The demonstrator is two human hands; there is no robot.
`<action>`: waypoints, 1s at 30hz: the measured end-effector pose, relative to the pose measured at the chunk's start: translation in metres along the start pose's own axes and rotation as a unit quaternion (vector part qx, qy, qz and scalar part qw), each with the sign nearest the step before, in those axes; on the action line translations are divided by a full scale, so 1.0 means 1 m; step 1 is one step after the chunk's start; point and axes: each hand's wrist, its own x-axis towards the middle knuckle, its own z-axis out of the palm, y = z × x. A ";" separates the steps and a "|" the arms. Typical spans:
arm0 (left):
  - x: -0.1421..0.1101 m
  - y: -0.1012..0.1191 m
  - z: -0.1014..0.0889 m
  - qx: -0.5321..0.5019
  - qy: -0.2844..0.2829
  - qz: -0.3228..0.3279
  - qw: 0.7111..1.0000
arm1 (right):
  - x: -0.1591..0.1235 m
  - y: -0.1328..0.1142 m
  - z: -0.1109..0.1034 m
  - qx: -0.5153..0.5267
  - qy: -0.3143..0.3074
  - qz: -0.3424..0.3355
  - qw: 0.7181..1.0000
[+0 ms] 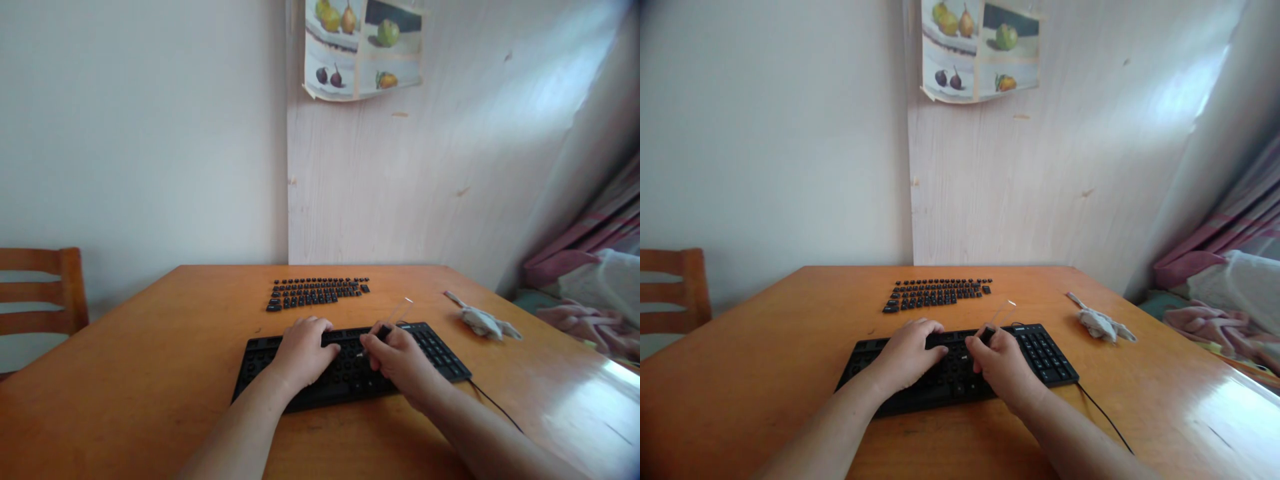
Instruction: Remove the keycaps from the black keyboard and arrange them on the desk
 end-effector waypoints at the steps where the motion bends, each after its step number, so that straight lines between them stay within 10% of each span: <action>1: 0.000 0.002 0.000 -0.013 0.008 0.004 1.000 | 0.000 0.000 0.000 0.019 0.003 0.005 1.000; 10: -0.008 0.033 0.007 -0.346 -0.124 -0.045 0.929 | 0.001 -0.002 0.009 0.115 0.020 -0.046 0.992; 18: -0.009 0.037 0.008 -0.421 -0.125 -0.130 0.889 | 0.000 0.005 0.013 0.125 0.037 -0.069 0.989; 30: -0.005 0.032 0.004 -0.484 -0.112 -0.181 0.849 | -0.001 0.005 0.004 -0.251 -0.004 -0.265 0.931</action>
